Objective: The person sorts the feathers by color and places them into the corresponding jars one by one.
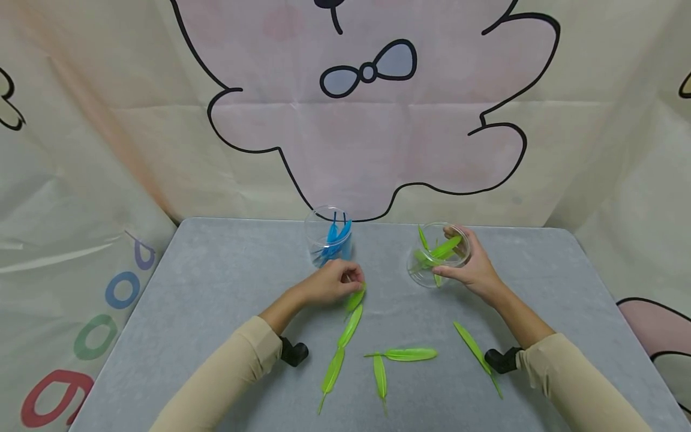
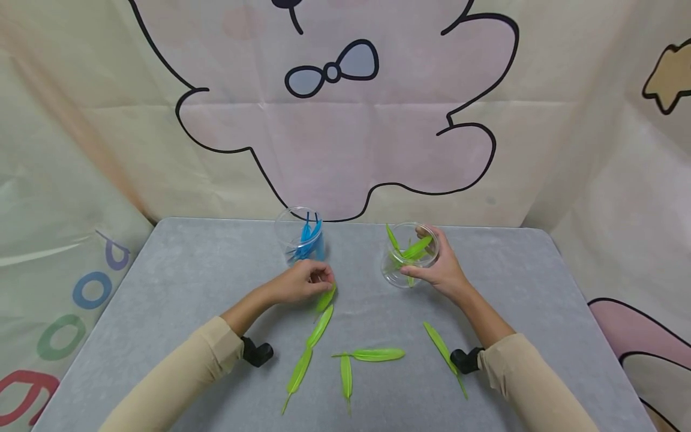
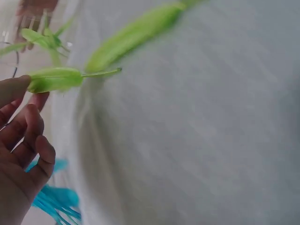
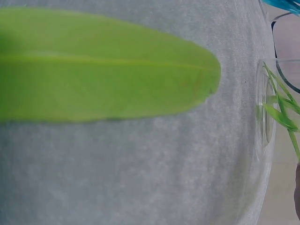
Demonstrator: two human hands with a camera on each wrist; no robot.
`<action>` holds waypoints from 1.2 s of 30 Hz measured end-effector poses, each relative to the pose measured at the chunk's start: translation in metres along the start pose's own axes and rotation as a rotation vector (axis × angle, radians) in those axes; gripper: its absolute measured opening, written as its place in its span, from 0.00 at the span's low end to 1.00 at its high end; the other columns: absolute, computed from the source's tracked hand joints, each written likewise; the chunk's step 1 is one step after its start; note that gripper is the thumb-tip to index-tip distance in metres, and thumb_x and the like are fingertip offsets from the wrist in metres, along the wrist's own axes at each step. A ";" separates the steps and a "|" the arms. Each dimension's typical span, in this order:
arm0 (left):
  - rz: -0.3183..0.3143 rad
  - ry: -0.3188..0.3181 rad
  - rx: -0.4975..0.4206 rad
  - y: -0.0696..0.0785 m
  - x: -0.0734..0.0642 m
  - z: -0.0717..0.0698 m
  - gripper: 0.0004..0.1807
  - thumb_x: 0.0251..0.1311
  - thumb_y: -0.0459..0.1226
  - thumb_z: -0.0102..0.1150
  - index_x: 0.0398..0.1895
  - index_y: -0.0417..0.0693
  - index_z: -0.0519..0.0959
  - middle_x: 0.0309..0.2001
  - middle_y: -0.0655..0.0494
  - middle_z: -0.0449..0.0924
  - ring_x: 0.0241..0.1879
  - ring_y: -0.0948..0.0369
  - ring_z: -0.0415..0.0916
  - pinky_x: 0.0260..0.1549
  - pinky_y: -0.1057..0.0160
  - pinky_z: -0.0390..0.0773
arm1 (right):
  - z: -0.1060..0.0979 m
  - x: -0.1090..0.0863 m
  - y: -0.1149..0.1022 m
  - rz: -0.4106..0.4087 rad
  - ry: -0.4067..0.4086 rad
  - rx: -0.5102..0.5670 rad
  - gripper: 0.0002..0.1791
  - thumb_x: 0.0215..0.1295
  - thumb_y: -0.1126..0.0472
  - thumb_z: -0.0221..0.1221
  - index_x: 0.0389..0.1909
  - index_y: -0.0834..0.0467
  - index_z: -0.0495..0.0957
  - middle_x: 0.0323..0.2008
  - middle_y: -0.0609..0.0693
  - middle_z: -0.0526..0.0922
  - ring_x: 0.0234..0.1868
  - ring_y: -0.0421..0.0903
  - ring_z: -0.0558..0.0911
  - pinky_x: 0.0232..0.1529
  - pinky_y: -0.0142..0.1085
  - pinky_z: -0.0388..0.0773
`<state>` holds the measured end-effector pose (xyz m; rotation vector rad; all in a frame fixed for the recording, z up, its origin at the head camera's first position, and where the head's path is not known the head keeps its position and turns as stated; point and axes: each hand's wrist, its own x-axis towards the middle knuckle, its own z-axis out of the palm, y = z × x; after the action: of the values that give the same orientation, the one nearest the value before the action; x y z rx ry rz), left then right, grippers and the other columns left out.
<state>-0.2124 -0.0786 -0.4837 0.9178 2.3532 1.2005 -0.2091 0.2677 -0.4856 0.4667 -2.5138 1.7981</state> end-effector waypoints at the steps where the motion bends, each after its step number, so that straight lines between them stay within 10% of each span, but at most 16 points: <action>1: 0.014 0.020 -0.010 0.003 0.003 0.000 0.02 0.66 0.33 0.61 0.35 0.45 0.81 0.30 0.60 0.79 0.32 0.65 0.74 0.32 0.68 0.76 | 0.000 0.000 0.000 0.001 -0.001 -0.002 0.52 0.51 0.73 0.72 0.74 0.60 0.53 0.71 0.65 0.59 0.73 0.59 0.58 0.63 0.21 0.60; 10: 0.094 0.132 -0.077 0.031 0.029 -0.005 0.02 0.66 0.34 0.62 0.36 0.45 0.81 0.33 0.58 0.81 0.33 0.63 0.75 0.32 0.67 0.76 | 0.001 0.000 -0.001 0.007 0.002 -0.006 0.53 0.51 0.73 0.72 0.74 0.60 0.52 0.71 0.66 0.59 0.73 0.59 0.58 0.70 0.57 0.54; 17: 0.096 0.181 -0.117 0.056 0.045 -0.011 0.03 0.68 0.37 0.61 0.38 0.47 0.81 0.35 0.58 0.81 0.33 0.60 0.75 0.30 0.67 0.74 | 0.001 0.000 0.000 0.014 0.006 -0.007 0.53 0.51 0.73 0.73 0.74 0.60 0.52 0.71 0.66 0.59 0.72 0.59 0.58 0.69 0.61 0.52; 28: 0.167 0.318 -0.208 0.092 0.077 -0.021 0.05 0.69 0.35 0.59 0.43 0.42 0.80 0.37 0.52 0.81 0.32 0.55 0.77 0.29 0.67 0.77 | 0.000 0.001 0.000 0.024 0.010 -0.029 0.52 0.52 0.72 0.73 0.74 0.59 0.52 0.71 0.65 0.60 0.72 0.57 0.59 0.70 0.49 0.58; 36: 0.158 0.374 -0.197 0.108 0.098 -0.023 0.06 0.69 0.36 0.59 0.44 0.43 0.80 0.39 0.52 0.82 0.31 0.59 0.77 0.32 0.67 0.79 | 0.000 0.001 0.000 0.005 0.012 -0.010 0.52 0.51 0.73 0.73 0.74 0.60 0.53 0.70 0.65 0.61 0.71 0.58 0.60 0.62 0.21 0.61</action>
<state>-0.2544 0.0214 -0.3839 0.8877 2.4112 1.7659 -0.2095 0.2673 -0.4851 0.4487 -2.5174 1.7840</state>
